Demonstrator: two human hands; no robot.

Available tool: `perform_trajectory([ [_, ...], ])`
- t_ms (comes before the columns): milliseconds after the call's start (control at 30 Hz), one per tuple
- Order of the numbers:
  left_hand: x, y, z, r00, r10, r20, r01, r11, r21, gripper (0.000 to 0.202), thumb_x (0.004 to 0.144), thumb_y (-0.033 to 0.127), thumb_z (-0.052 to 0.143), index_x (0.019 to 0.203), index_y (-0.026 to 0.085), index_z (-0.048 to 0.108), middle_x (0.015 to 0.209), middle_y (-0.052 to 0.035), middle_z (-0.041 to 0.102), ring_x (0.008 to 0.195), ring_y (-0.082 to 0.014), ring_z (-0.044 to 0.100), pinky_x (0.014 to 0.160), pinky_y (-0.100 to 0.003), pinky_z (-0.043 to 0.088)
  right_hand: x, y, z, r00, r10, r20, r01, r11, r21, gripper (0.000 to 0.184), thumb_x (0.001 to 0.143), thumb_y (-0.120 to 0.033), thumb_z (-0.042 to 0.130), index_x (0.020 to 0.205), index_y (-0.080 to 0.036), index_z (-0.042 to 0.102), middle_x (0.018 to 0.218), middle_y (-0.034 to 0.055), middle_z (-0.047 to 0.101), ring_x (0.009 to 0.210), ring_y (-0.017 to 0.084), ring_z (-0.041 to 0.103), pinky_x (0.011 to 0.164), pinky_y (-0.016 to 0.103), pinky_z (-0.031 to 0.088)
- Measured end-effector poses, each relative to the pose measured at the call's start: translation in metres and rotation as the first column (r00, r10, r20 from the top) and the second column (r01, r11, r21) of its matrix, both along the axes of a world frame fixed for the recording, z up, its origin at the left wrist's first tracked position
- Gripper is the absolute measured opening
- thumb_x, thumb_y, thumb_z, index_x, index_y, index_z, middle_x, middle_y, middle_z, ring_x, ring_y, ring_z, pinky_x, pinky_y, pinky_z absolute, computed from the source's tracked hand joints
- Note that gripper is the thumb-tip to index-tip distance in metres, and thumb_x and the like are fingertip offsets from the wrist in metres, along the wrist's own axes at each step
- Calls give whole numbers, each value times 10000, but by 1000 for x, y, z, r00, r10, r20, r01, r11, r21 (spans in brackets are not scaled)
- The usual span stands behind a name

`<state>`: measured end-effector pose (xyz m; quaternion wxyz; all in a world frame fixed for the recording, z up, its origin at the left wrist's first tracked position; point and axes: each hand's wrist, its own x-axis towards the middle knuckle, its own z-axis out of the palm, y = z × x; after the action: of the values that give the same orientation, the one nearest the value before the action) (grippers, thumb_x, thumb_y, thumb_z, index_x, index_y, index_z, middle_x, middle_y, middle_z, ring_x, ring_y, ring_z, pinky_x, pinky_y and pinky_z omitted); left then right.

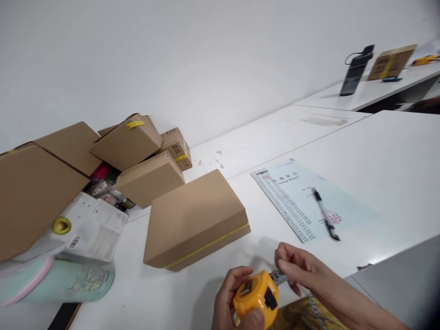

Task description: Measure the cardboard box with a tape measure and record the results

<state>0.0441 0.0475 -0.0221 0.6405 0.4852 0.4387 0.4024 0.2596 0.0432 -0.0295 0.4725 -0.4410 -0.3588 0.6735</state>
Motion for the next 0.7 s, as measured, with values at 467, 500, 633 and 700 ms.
perform_trajectory([
  [467,-189,125,149,867,432,-249,-422,902,92,282,882,351,643,963,90,717,801,-103,780,693,-241,730,626,-318,592,0,167,69,969,-60,241,-3,968,253,563,802,-739,699,676,-218,526,694,-28,443,635,139,371,561,286,352],
  [500,-194,130,145,868,430,-250,-427,902,68,272,901,332,623,963,83,712,783,-106,777,699,-251,739,641,-332,601,-7,172,66,959,-71,273,-1,967,256,574,800,-746,694,665,-220,509,691,-31,440,634,138,373,563,286,346],
  [633,-208,141,123,877,421,-232,-435,900,-12,278,978,340,565,1010,96,695,805,-85,770,753,-242,748,684,-340,608,-16,186,59,923,-147,356,52,964,262,582,790,-735,697,621,-228,467,661,-29,440,608,144,397,548,296,345],
  [700,-214,144,117,884,411,-224,-432,901,-50,297,1005,388,573,1053,118,688,899,-70,760,791,-211,735,731,-354,611,-15,192,59,912,-161,377,65,965,254,557,792,-719,692,618,-227,495,662,-19,461,605,152,427,547,304,371],
])
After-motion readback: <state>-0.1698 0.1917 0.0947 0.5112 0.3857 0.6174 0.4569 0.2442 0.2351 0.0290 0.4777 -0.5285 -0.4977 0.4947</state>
